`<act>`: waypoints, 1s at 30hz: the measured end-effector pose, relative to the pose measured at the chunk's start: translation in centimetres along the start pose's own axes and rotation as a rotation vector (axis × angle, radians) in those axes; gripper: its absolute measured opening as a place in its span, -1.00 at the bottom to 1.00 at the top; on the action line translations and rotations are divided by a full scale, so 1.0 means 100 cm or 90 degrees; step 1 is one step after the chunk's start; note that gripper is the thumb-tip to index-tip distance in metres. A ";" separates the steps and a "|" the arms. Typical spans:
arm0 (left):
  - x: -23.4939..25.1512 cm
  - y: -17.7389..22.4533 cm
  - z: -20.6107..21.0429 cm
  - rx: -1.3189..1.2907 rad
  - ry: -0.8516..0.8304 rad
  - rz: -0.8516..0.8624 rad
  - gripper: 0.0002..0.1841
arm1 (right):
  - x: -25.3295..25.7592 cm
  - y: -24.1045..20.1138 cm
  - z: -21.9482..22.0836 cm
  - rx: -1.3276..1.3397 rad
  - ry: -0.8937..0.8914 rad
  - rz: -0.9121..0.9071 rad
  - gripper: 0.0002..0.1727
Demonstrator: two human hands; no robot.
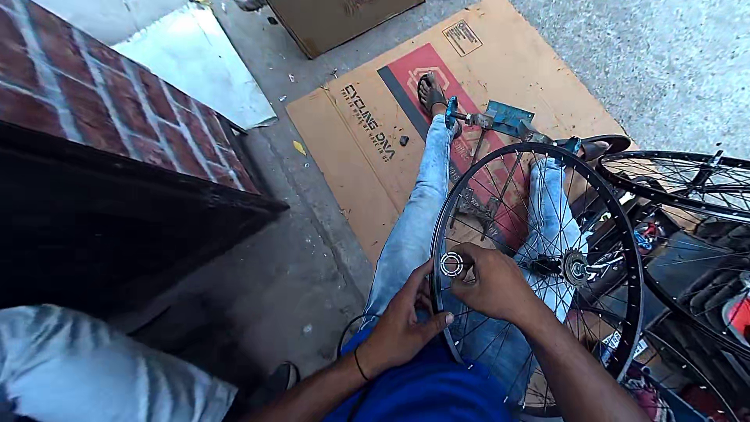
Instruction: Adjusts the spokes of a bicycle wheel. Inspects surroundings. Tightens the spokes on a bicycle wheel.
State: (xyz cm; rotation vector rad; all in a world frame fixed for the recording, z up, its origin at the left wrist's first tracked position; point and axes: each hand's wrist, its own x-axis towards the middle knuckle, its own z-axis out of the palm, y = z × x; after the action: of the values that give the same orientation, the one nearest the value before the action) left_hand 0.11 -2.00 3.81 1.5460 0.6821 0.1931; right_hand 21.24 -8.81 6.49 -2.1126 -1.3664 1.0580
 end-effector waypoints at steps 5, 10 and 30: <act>0.002 0.003 -0.001 -0.009 -0.001 -0.011 -0.02 | 0.001 0.003 -0.001 0.015 0.010 -0.030 -0.53; 0.002 0.005 -0.002 -0.022 -0.012 -0.013 -0.02 | -0.001 0.014 -0.001 0.109 0.028 -0.061 -0.57; 0.040 0.018 -0.021 0.080 0.002 -0.006 -0.12 | -0.007 0.008 -0.008 0.086 0.173 -0.041 -0.81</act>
State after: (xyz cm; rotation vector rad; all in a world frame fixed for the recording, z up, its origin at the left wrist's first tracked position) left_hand 2.76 1.92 4.63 1.6621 0.7157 0.1484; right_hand 22.16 -9.77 6.74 -2.0131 -1.1889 0.7811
